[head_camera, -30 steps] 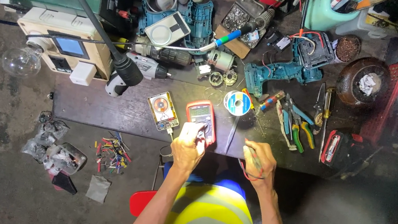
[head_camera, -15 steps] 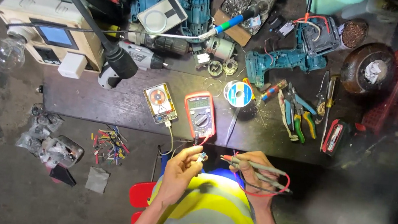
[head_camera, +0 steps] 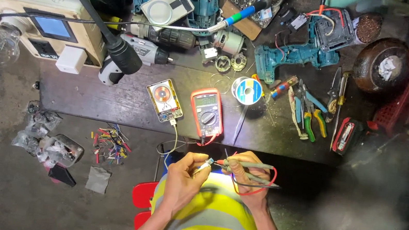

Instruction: Testing an electronic module and its wiring using a digital multimeter on a repair bench.

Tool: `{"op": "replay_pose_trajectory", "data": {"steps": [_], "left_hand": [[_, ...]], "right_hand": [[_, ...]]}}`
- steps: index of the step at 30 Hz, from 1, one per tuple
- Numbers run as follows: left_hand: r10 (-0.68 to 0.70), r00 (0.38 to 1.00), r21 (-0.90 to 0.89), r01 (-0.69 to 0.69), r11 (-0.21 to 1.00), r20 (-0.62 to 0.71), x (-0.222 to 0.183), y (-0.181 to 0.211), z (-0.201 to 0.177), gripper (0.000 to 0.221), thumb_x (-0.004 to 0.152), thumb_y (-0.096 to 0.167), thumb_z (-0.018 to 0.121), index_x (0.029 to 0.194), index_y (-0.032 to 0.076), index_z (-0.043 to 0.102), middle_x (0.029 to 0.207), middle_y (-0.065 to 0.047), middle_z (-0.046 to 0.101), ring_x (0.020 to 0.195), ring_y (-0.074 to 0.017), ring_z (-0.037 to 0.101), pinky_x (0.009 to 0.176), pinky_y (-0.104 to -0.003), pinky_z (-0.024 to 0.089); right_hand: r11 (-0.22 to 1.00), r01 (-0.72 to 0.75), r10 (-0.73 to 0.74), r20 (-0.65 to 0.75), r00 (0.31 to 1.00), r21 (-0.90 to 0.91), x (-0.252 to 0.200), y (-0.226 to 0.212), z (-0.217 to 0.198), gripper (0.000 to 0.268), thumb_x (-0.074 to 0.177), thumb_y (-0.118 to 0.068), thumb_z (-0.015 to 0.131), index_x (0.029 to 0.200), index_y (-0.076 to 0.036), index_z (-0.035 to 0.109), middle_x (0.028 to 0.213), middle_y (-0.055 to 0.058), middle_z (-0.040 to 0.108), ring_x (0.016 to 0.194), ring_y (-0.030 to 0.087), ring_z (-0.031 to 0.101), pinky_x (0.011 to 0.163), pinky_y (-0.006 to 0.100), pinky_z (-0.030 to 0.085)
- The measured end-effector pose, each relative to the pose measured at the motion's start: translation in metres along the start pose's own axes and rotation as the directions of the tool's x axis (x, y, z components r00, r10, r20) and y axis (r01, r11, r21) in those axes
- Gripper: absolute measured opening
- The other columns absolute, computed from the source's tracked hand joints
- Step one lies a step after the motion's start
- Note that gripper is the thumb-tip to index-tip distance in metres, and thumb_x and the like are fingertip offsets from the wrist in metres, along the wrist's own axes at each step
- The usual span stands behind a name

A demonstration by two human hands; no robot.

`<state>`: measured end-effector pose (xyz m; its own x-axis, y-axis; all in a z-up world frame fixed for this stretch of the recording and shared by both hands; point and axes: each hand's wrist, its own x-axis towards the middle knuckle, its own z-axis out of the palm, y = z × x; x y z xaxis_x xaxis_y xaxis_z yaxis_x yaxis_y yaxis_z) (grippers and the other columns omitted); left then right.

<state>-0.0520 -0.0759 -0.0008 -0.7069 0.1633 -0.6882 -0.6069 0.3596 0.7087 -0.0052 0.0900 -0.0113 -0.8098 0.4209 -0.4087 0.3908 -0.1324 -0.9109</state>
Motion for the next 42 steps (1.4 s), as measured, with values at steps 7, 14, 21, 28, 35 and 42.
{"op": "replay_pose_trajectory", "data": {"steps": [7,14,21,28,35,42], "left_hand": [[0.081,0.996,0.151,-0.076,0.986,-0.030,-0.003,-0.008,0.001,0.025,0.083,0.019,0.074,0.107,0.014,0.080,0.082,0.005,0.078,0.061,-0.0055,0.056,0.061,-0.025,0.048],[0.115,0.993,0.205,-0.105,0.973,-0.036,-0.003,-0.008,0.002,0.026,0.082,0.019,0.073,0.107,0.015,0.079,0.075,0.007,0.076,0.054,-0.0059,0.047,0.055,-0.027,0.043],[0.165,0.986,0.264,-0.156,0.952,-0.013,-0.003,-0.003,0.003,0.029,0.080,0.023,0.077,0.108,0.015,0.078,0.083,0.005,0.079,0.052,-0.0086,0.045,0.051,-0.029,0.042],[0.168,0.985,0.293,-0.153,0.944,-0.025,-0.002,-0.008,0.006,0.026,0.084,0.022,0.079,0.109,0.014,0.079,0.096,0.002,0.083,0.062,-0.0092,0.062,0.056,-0.027,0.051],[0.256,0.964,0.338,-0.220,0.915,-0.066,-0.001,-0.020,0.009,0.027,0.080,0.021,0.078,0.107,0.013,0.079,0.094,0.001,0.084,0.063,-0.0081,0.068,0.054,-0.026,0.052],[0.293,0.952,0.359,-0.244,0.901,-0.088,-0.002,-0.020,0.010,0.027,0.079,0.020,0.078,0.105,0.014,0.080,0.091,0.003,0.083,0.053,-0.0075,0.057,0.051,-0.027,0.048]], "right_hand": [[0.991,0.073,-0.067,0.059,0.996,-0.111,0.003,-0.012,0.002,0.022,0.093,-0.016,0.069,0.085,0.002,0.079,0.086,0.014,0.070,0.058,0.025,0.077,0.052,0.025,0.065],[0.990,0.079,-0.069,0.082,0.994,-0.121,0.003,-0.013,0.003,0.020,0.093,-0.014,0.069,0.085,0.000,0.079,0.083,0.011,0.070,0.060,0.019,0.074,0.052,0.025,0.060],[0.987,0.054,-0.046,0.056,0.997,-0.153,0.003,-0.012,0.002,0.017,0.092,-0.013,0.071,0.083,-0.001,0.079,0.082,0.010,0.072,0.061,0.020,0.075,0.053,0.026,0.063],[0.977,0.131,-0.124,0.056,0.991,-0.166,0.001,-0.018,0.003,0.017,0.093,-0.014,0.070,0.084,-0.002,0.079,0.080,0.009,0.072,0.061,0.016,0.072,0.053,0.024,0.061],[0.988,0.074,-0.067,0.055,0.996,-0.136,-0.002,-0.015,0.003,0.020,0.091,-0.020,0.073,0.084,-0.002,0.078,0.082,0.009,0.072,0.061,0.019,0.076,0.054,0.024,0.062],[0.980,0.126,-0.115,0.082,0.990,-0.152,-0.003,-0.011,0.003,0.016,0.091,-0.017,0.074,0.085,-0.003,0.079,0.084,0.009,0.072,0.061,0.018,0.075,0.055,0.023,0.062]]}}
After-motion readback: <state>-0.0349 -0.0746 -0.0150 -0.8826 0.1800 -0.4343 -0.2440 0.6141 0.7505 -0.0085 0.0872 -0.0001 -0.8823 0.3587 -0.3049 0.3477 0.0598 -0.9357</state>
